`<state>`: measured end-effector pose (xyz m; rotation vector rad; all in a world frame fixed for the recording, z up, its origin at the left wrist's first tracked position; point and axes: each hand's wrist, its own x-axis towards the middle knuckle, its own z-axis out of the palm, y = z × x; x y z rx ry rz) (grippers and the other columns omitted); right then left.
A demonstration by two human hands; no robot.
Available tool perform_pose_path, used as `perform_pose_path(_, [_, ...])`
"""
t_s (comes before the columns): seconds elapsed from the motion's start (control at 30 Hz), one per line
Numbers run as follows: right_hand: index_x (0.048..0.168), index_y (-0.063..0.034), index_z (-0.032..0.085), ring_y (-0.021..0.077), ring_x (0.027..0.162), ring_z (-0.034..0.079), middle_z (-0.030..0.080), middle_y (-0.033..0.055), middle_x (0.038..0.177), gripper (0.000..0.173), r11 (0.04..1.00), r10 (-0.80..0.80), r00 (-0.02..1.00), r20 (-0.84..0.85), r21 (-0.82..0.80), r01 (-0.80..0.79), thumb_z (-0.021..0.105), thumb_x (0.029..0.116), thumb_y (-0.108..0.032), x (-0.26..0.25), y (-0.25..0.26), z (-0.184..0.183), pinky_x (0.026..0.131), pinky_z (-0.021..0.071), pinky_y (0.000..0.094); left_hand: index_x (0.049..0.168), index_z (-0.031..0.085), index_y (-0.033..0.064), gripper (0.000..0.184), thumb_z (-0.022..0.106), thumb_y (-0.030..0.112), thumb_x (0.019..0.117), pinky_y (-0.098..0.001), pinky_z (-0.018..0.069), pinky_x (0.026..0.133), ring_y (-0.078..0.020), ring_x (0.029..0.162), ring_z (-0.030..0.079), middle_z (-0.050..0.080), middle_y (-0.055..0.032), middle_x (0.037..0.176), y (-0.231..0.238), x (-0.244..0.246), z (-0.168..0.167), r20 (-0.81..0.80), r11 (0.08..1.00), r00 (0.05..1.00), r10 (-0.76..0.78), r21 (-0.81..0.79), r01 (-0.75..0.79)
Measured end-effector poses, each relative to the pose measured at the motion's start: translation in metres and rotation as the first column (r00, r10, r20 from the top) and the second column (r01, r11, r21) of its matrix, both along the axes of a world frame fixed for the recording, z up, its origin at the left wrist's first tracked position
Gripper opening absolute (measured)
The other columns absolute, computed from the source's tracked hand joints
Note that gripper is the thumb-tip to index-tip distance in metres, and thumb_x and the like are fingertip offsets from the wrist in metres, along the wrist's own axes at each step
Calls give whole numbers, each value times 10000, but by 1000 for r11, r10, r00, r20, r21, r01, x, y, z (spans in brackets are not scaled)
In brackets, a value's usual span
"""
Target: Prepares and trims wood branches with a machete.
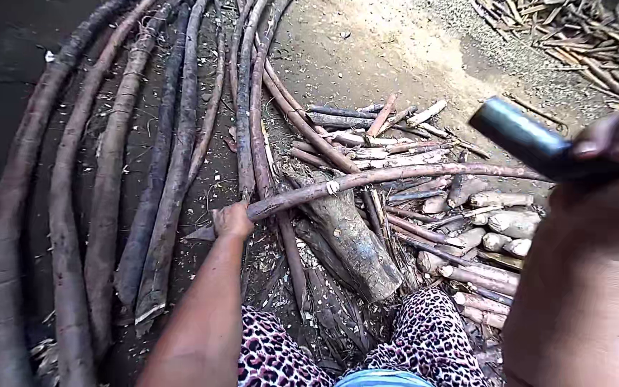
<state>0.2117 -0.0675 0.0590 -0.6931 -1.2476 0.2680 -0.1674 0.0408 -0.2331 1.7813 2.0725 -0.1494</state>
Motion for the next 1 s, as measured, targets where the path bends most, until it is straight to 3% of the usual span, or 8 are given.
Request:
perform_pose_path(0.1, [977, -57, 470, 112, 436, 551, 522, -34, 565, 360, 847, -165, 978, 125, -490, 205, 212, 1120, -264, -51, -21, -117, 436, 540, 324, 1244, 669, 67, 442, 808, 92, 825, -683, 389, 1074, -438, 1135, 661, 718, -230, 1161, -1, 0, 3, -9, 1000, 1000, -21, 5, 21])
perform_pose_path(0.17, [1135, 76, 570, 135, 548, 547, 553, 50, 683, 351, 359, 84, 974, 210, -918, 167, 378, 1106, -217, -72, -52, -208, 590, 530, 344, 1259, 662, 59, 451, 808, 81, 832, -685, 377, 1087, -449, 1163, 649, 710, -237, 1180, -3, -1, 3, 3, 1000, 1000, -13, -1, 13])
perform_pose_path(0.23, [1180, -5, 515, 144, 470, 510, 489, 43, 681, 311, -140, 245, 970, 4, -989, 39, 395, 1133, -287, -89, -58, -238, 496, 517, 322, 1289, 656, 63, 482, 802, 86, 830, -684, 381, 1078, -452, 1169, 642, 702, -248, 1195, -8, -6, -2, 4, 1000, 1000, -10, -21, 10])
perform_pose_path(0.3, [1147, -34, 497, 140, 434, 495, 465, 26, 641, 304, -301, 209, 963, -170, -948, -102, 382, 1138, -316, -94, -54, -226, 444, 508, 308, 1292, 653, 58, 482, 795, 78, 831, -681, 390, 1077, -457, 1161, 647, 702, -256, 1186, -16, -13, 0, 1, 1000, 1000, 6, -27, -6])
perform_pose_path(0.5, [1010, -43, 552, 67, 412, 483, 475, -28, 580, 313, -250, 90, 850, -520, -838, -486, 353, 1138, -248, -65, -46, -198, 406, 481, 222, 1338, 653, 96, 485, 755, 98, 864, -657, 370, 1115, -414, 1182, 655, 715, -211, 1211, -21, -8, 19, -47, 999, 999, -19, -31, 17])
perform_pose_path(0.7, [1349, -1, 460, 181, 526, 565, 542, 90, 765, 349, -152, 336, 940, 64, -981, 122, 414, 1125, -265, -78, -75, -255, 548, 550, 364, 1260, 670, 35, 438, 797, 141, 854, -666, 378, 1107, -430, 1208, 634, 691, -241, 1239, -21, -1, 7, -27, 991, 999, -33, -132, 30])
perform_pose_path(0.8, [1396, 19, 440, 235, 598, 601, 587, 152, 855, 399, -133, 308, 941, 137, -974, 185, 426, 1122, -271, -90, -81, -272, 631, 558, 421, 1328, 647, 45, 500, 799, 154, 865, -665, 354, 1133, -424, 1252, 613, 675, -235, 1290, -18, 4, 5, -20, 986, 999, -34, -163, 30])
perform_pose_path(1.0, [1164, -45, 557, 14, 430, 443, 492, -39, 646, 255, -266, 234, 912, -337, -924, -274, 389, 1125, -232, -23, -27, -154, 404, 420, 153, 1357, 645, 131, 531, 798, 124, 849, -660, 344, 1141, -393, 1220, 643, 702, -190, 1270, -23, 2, 2, -51, 998, 999, -5, -55, 2])
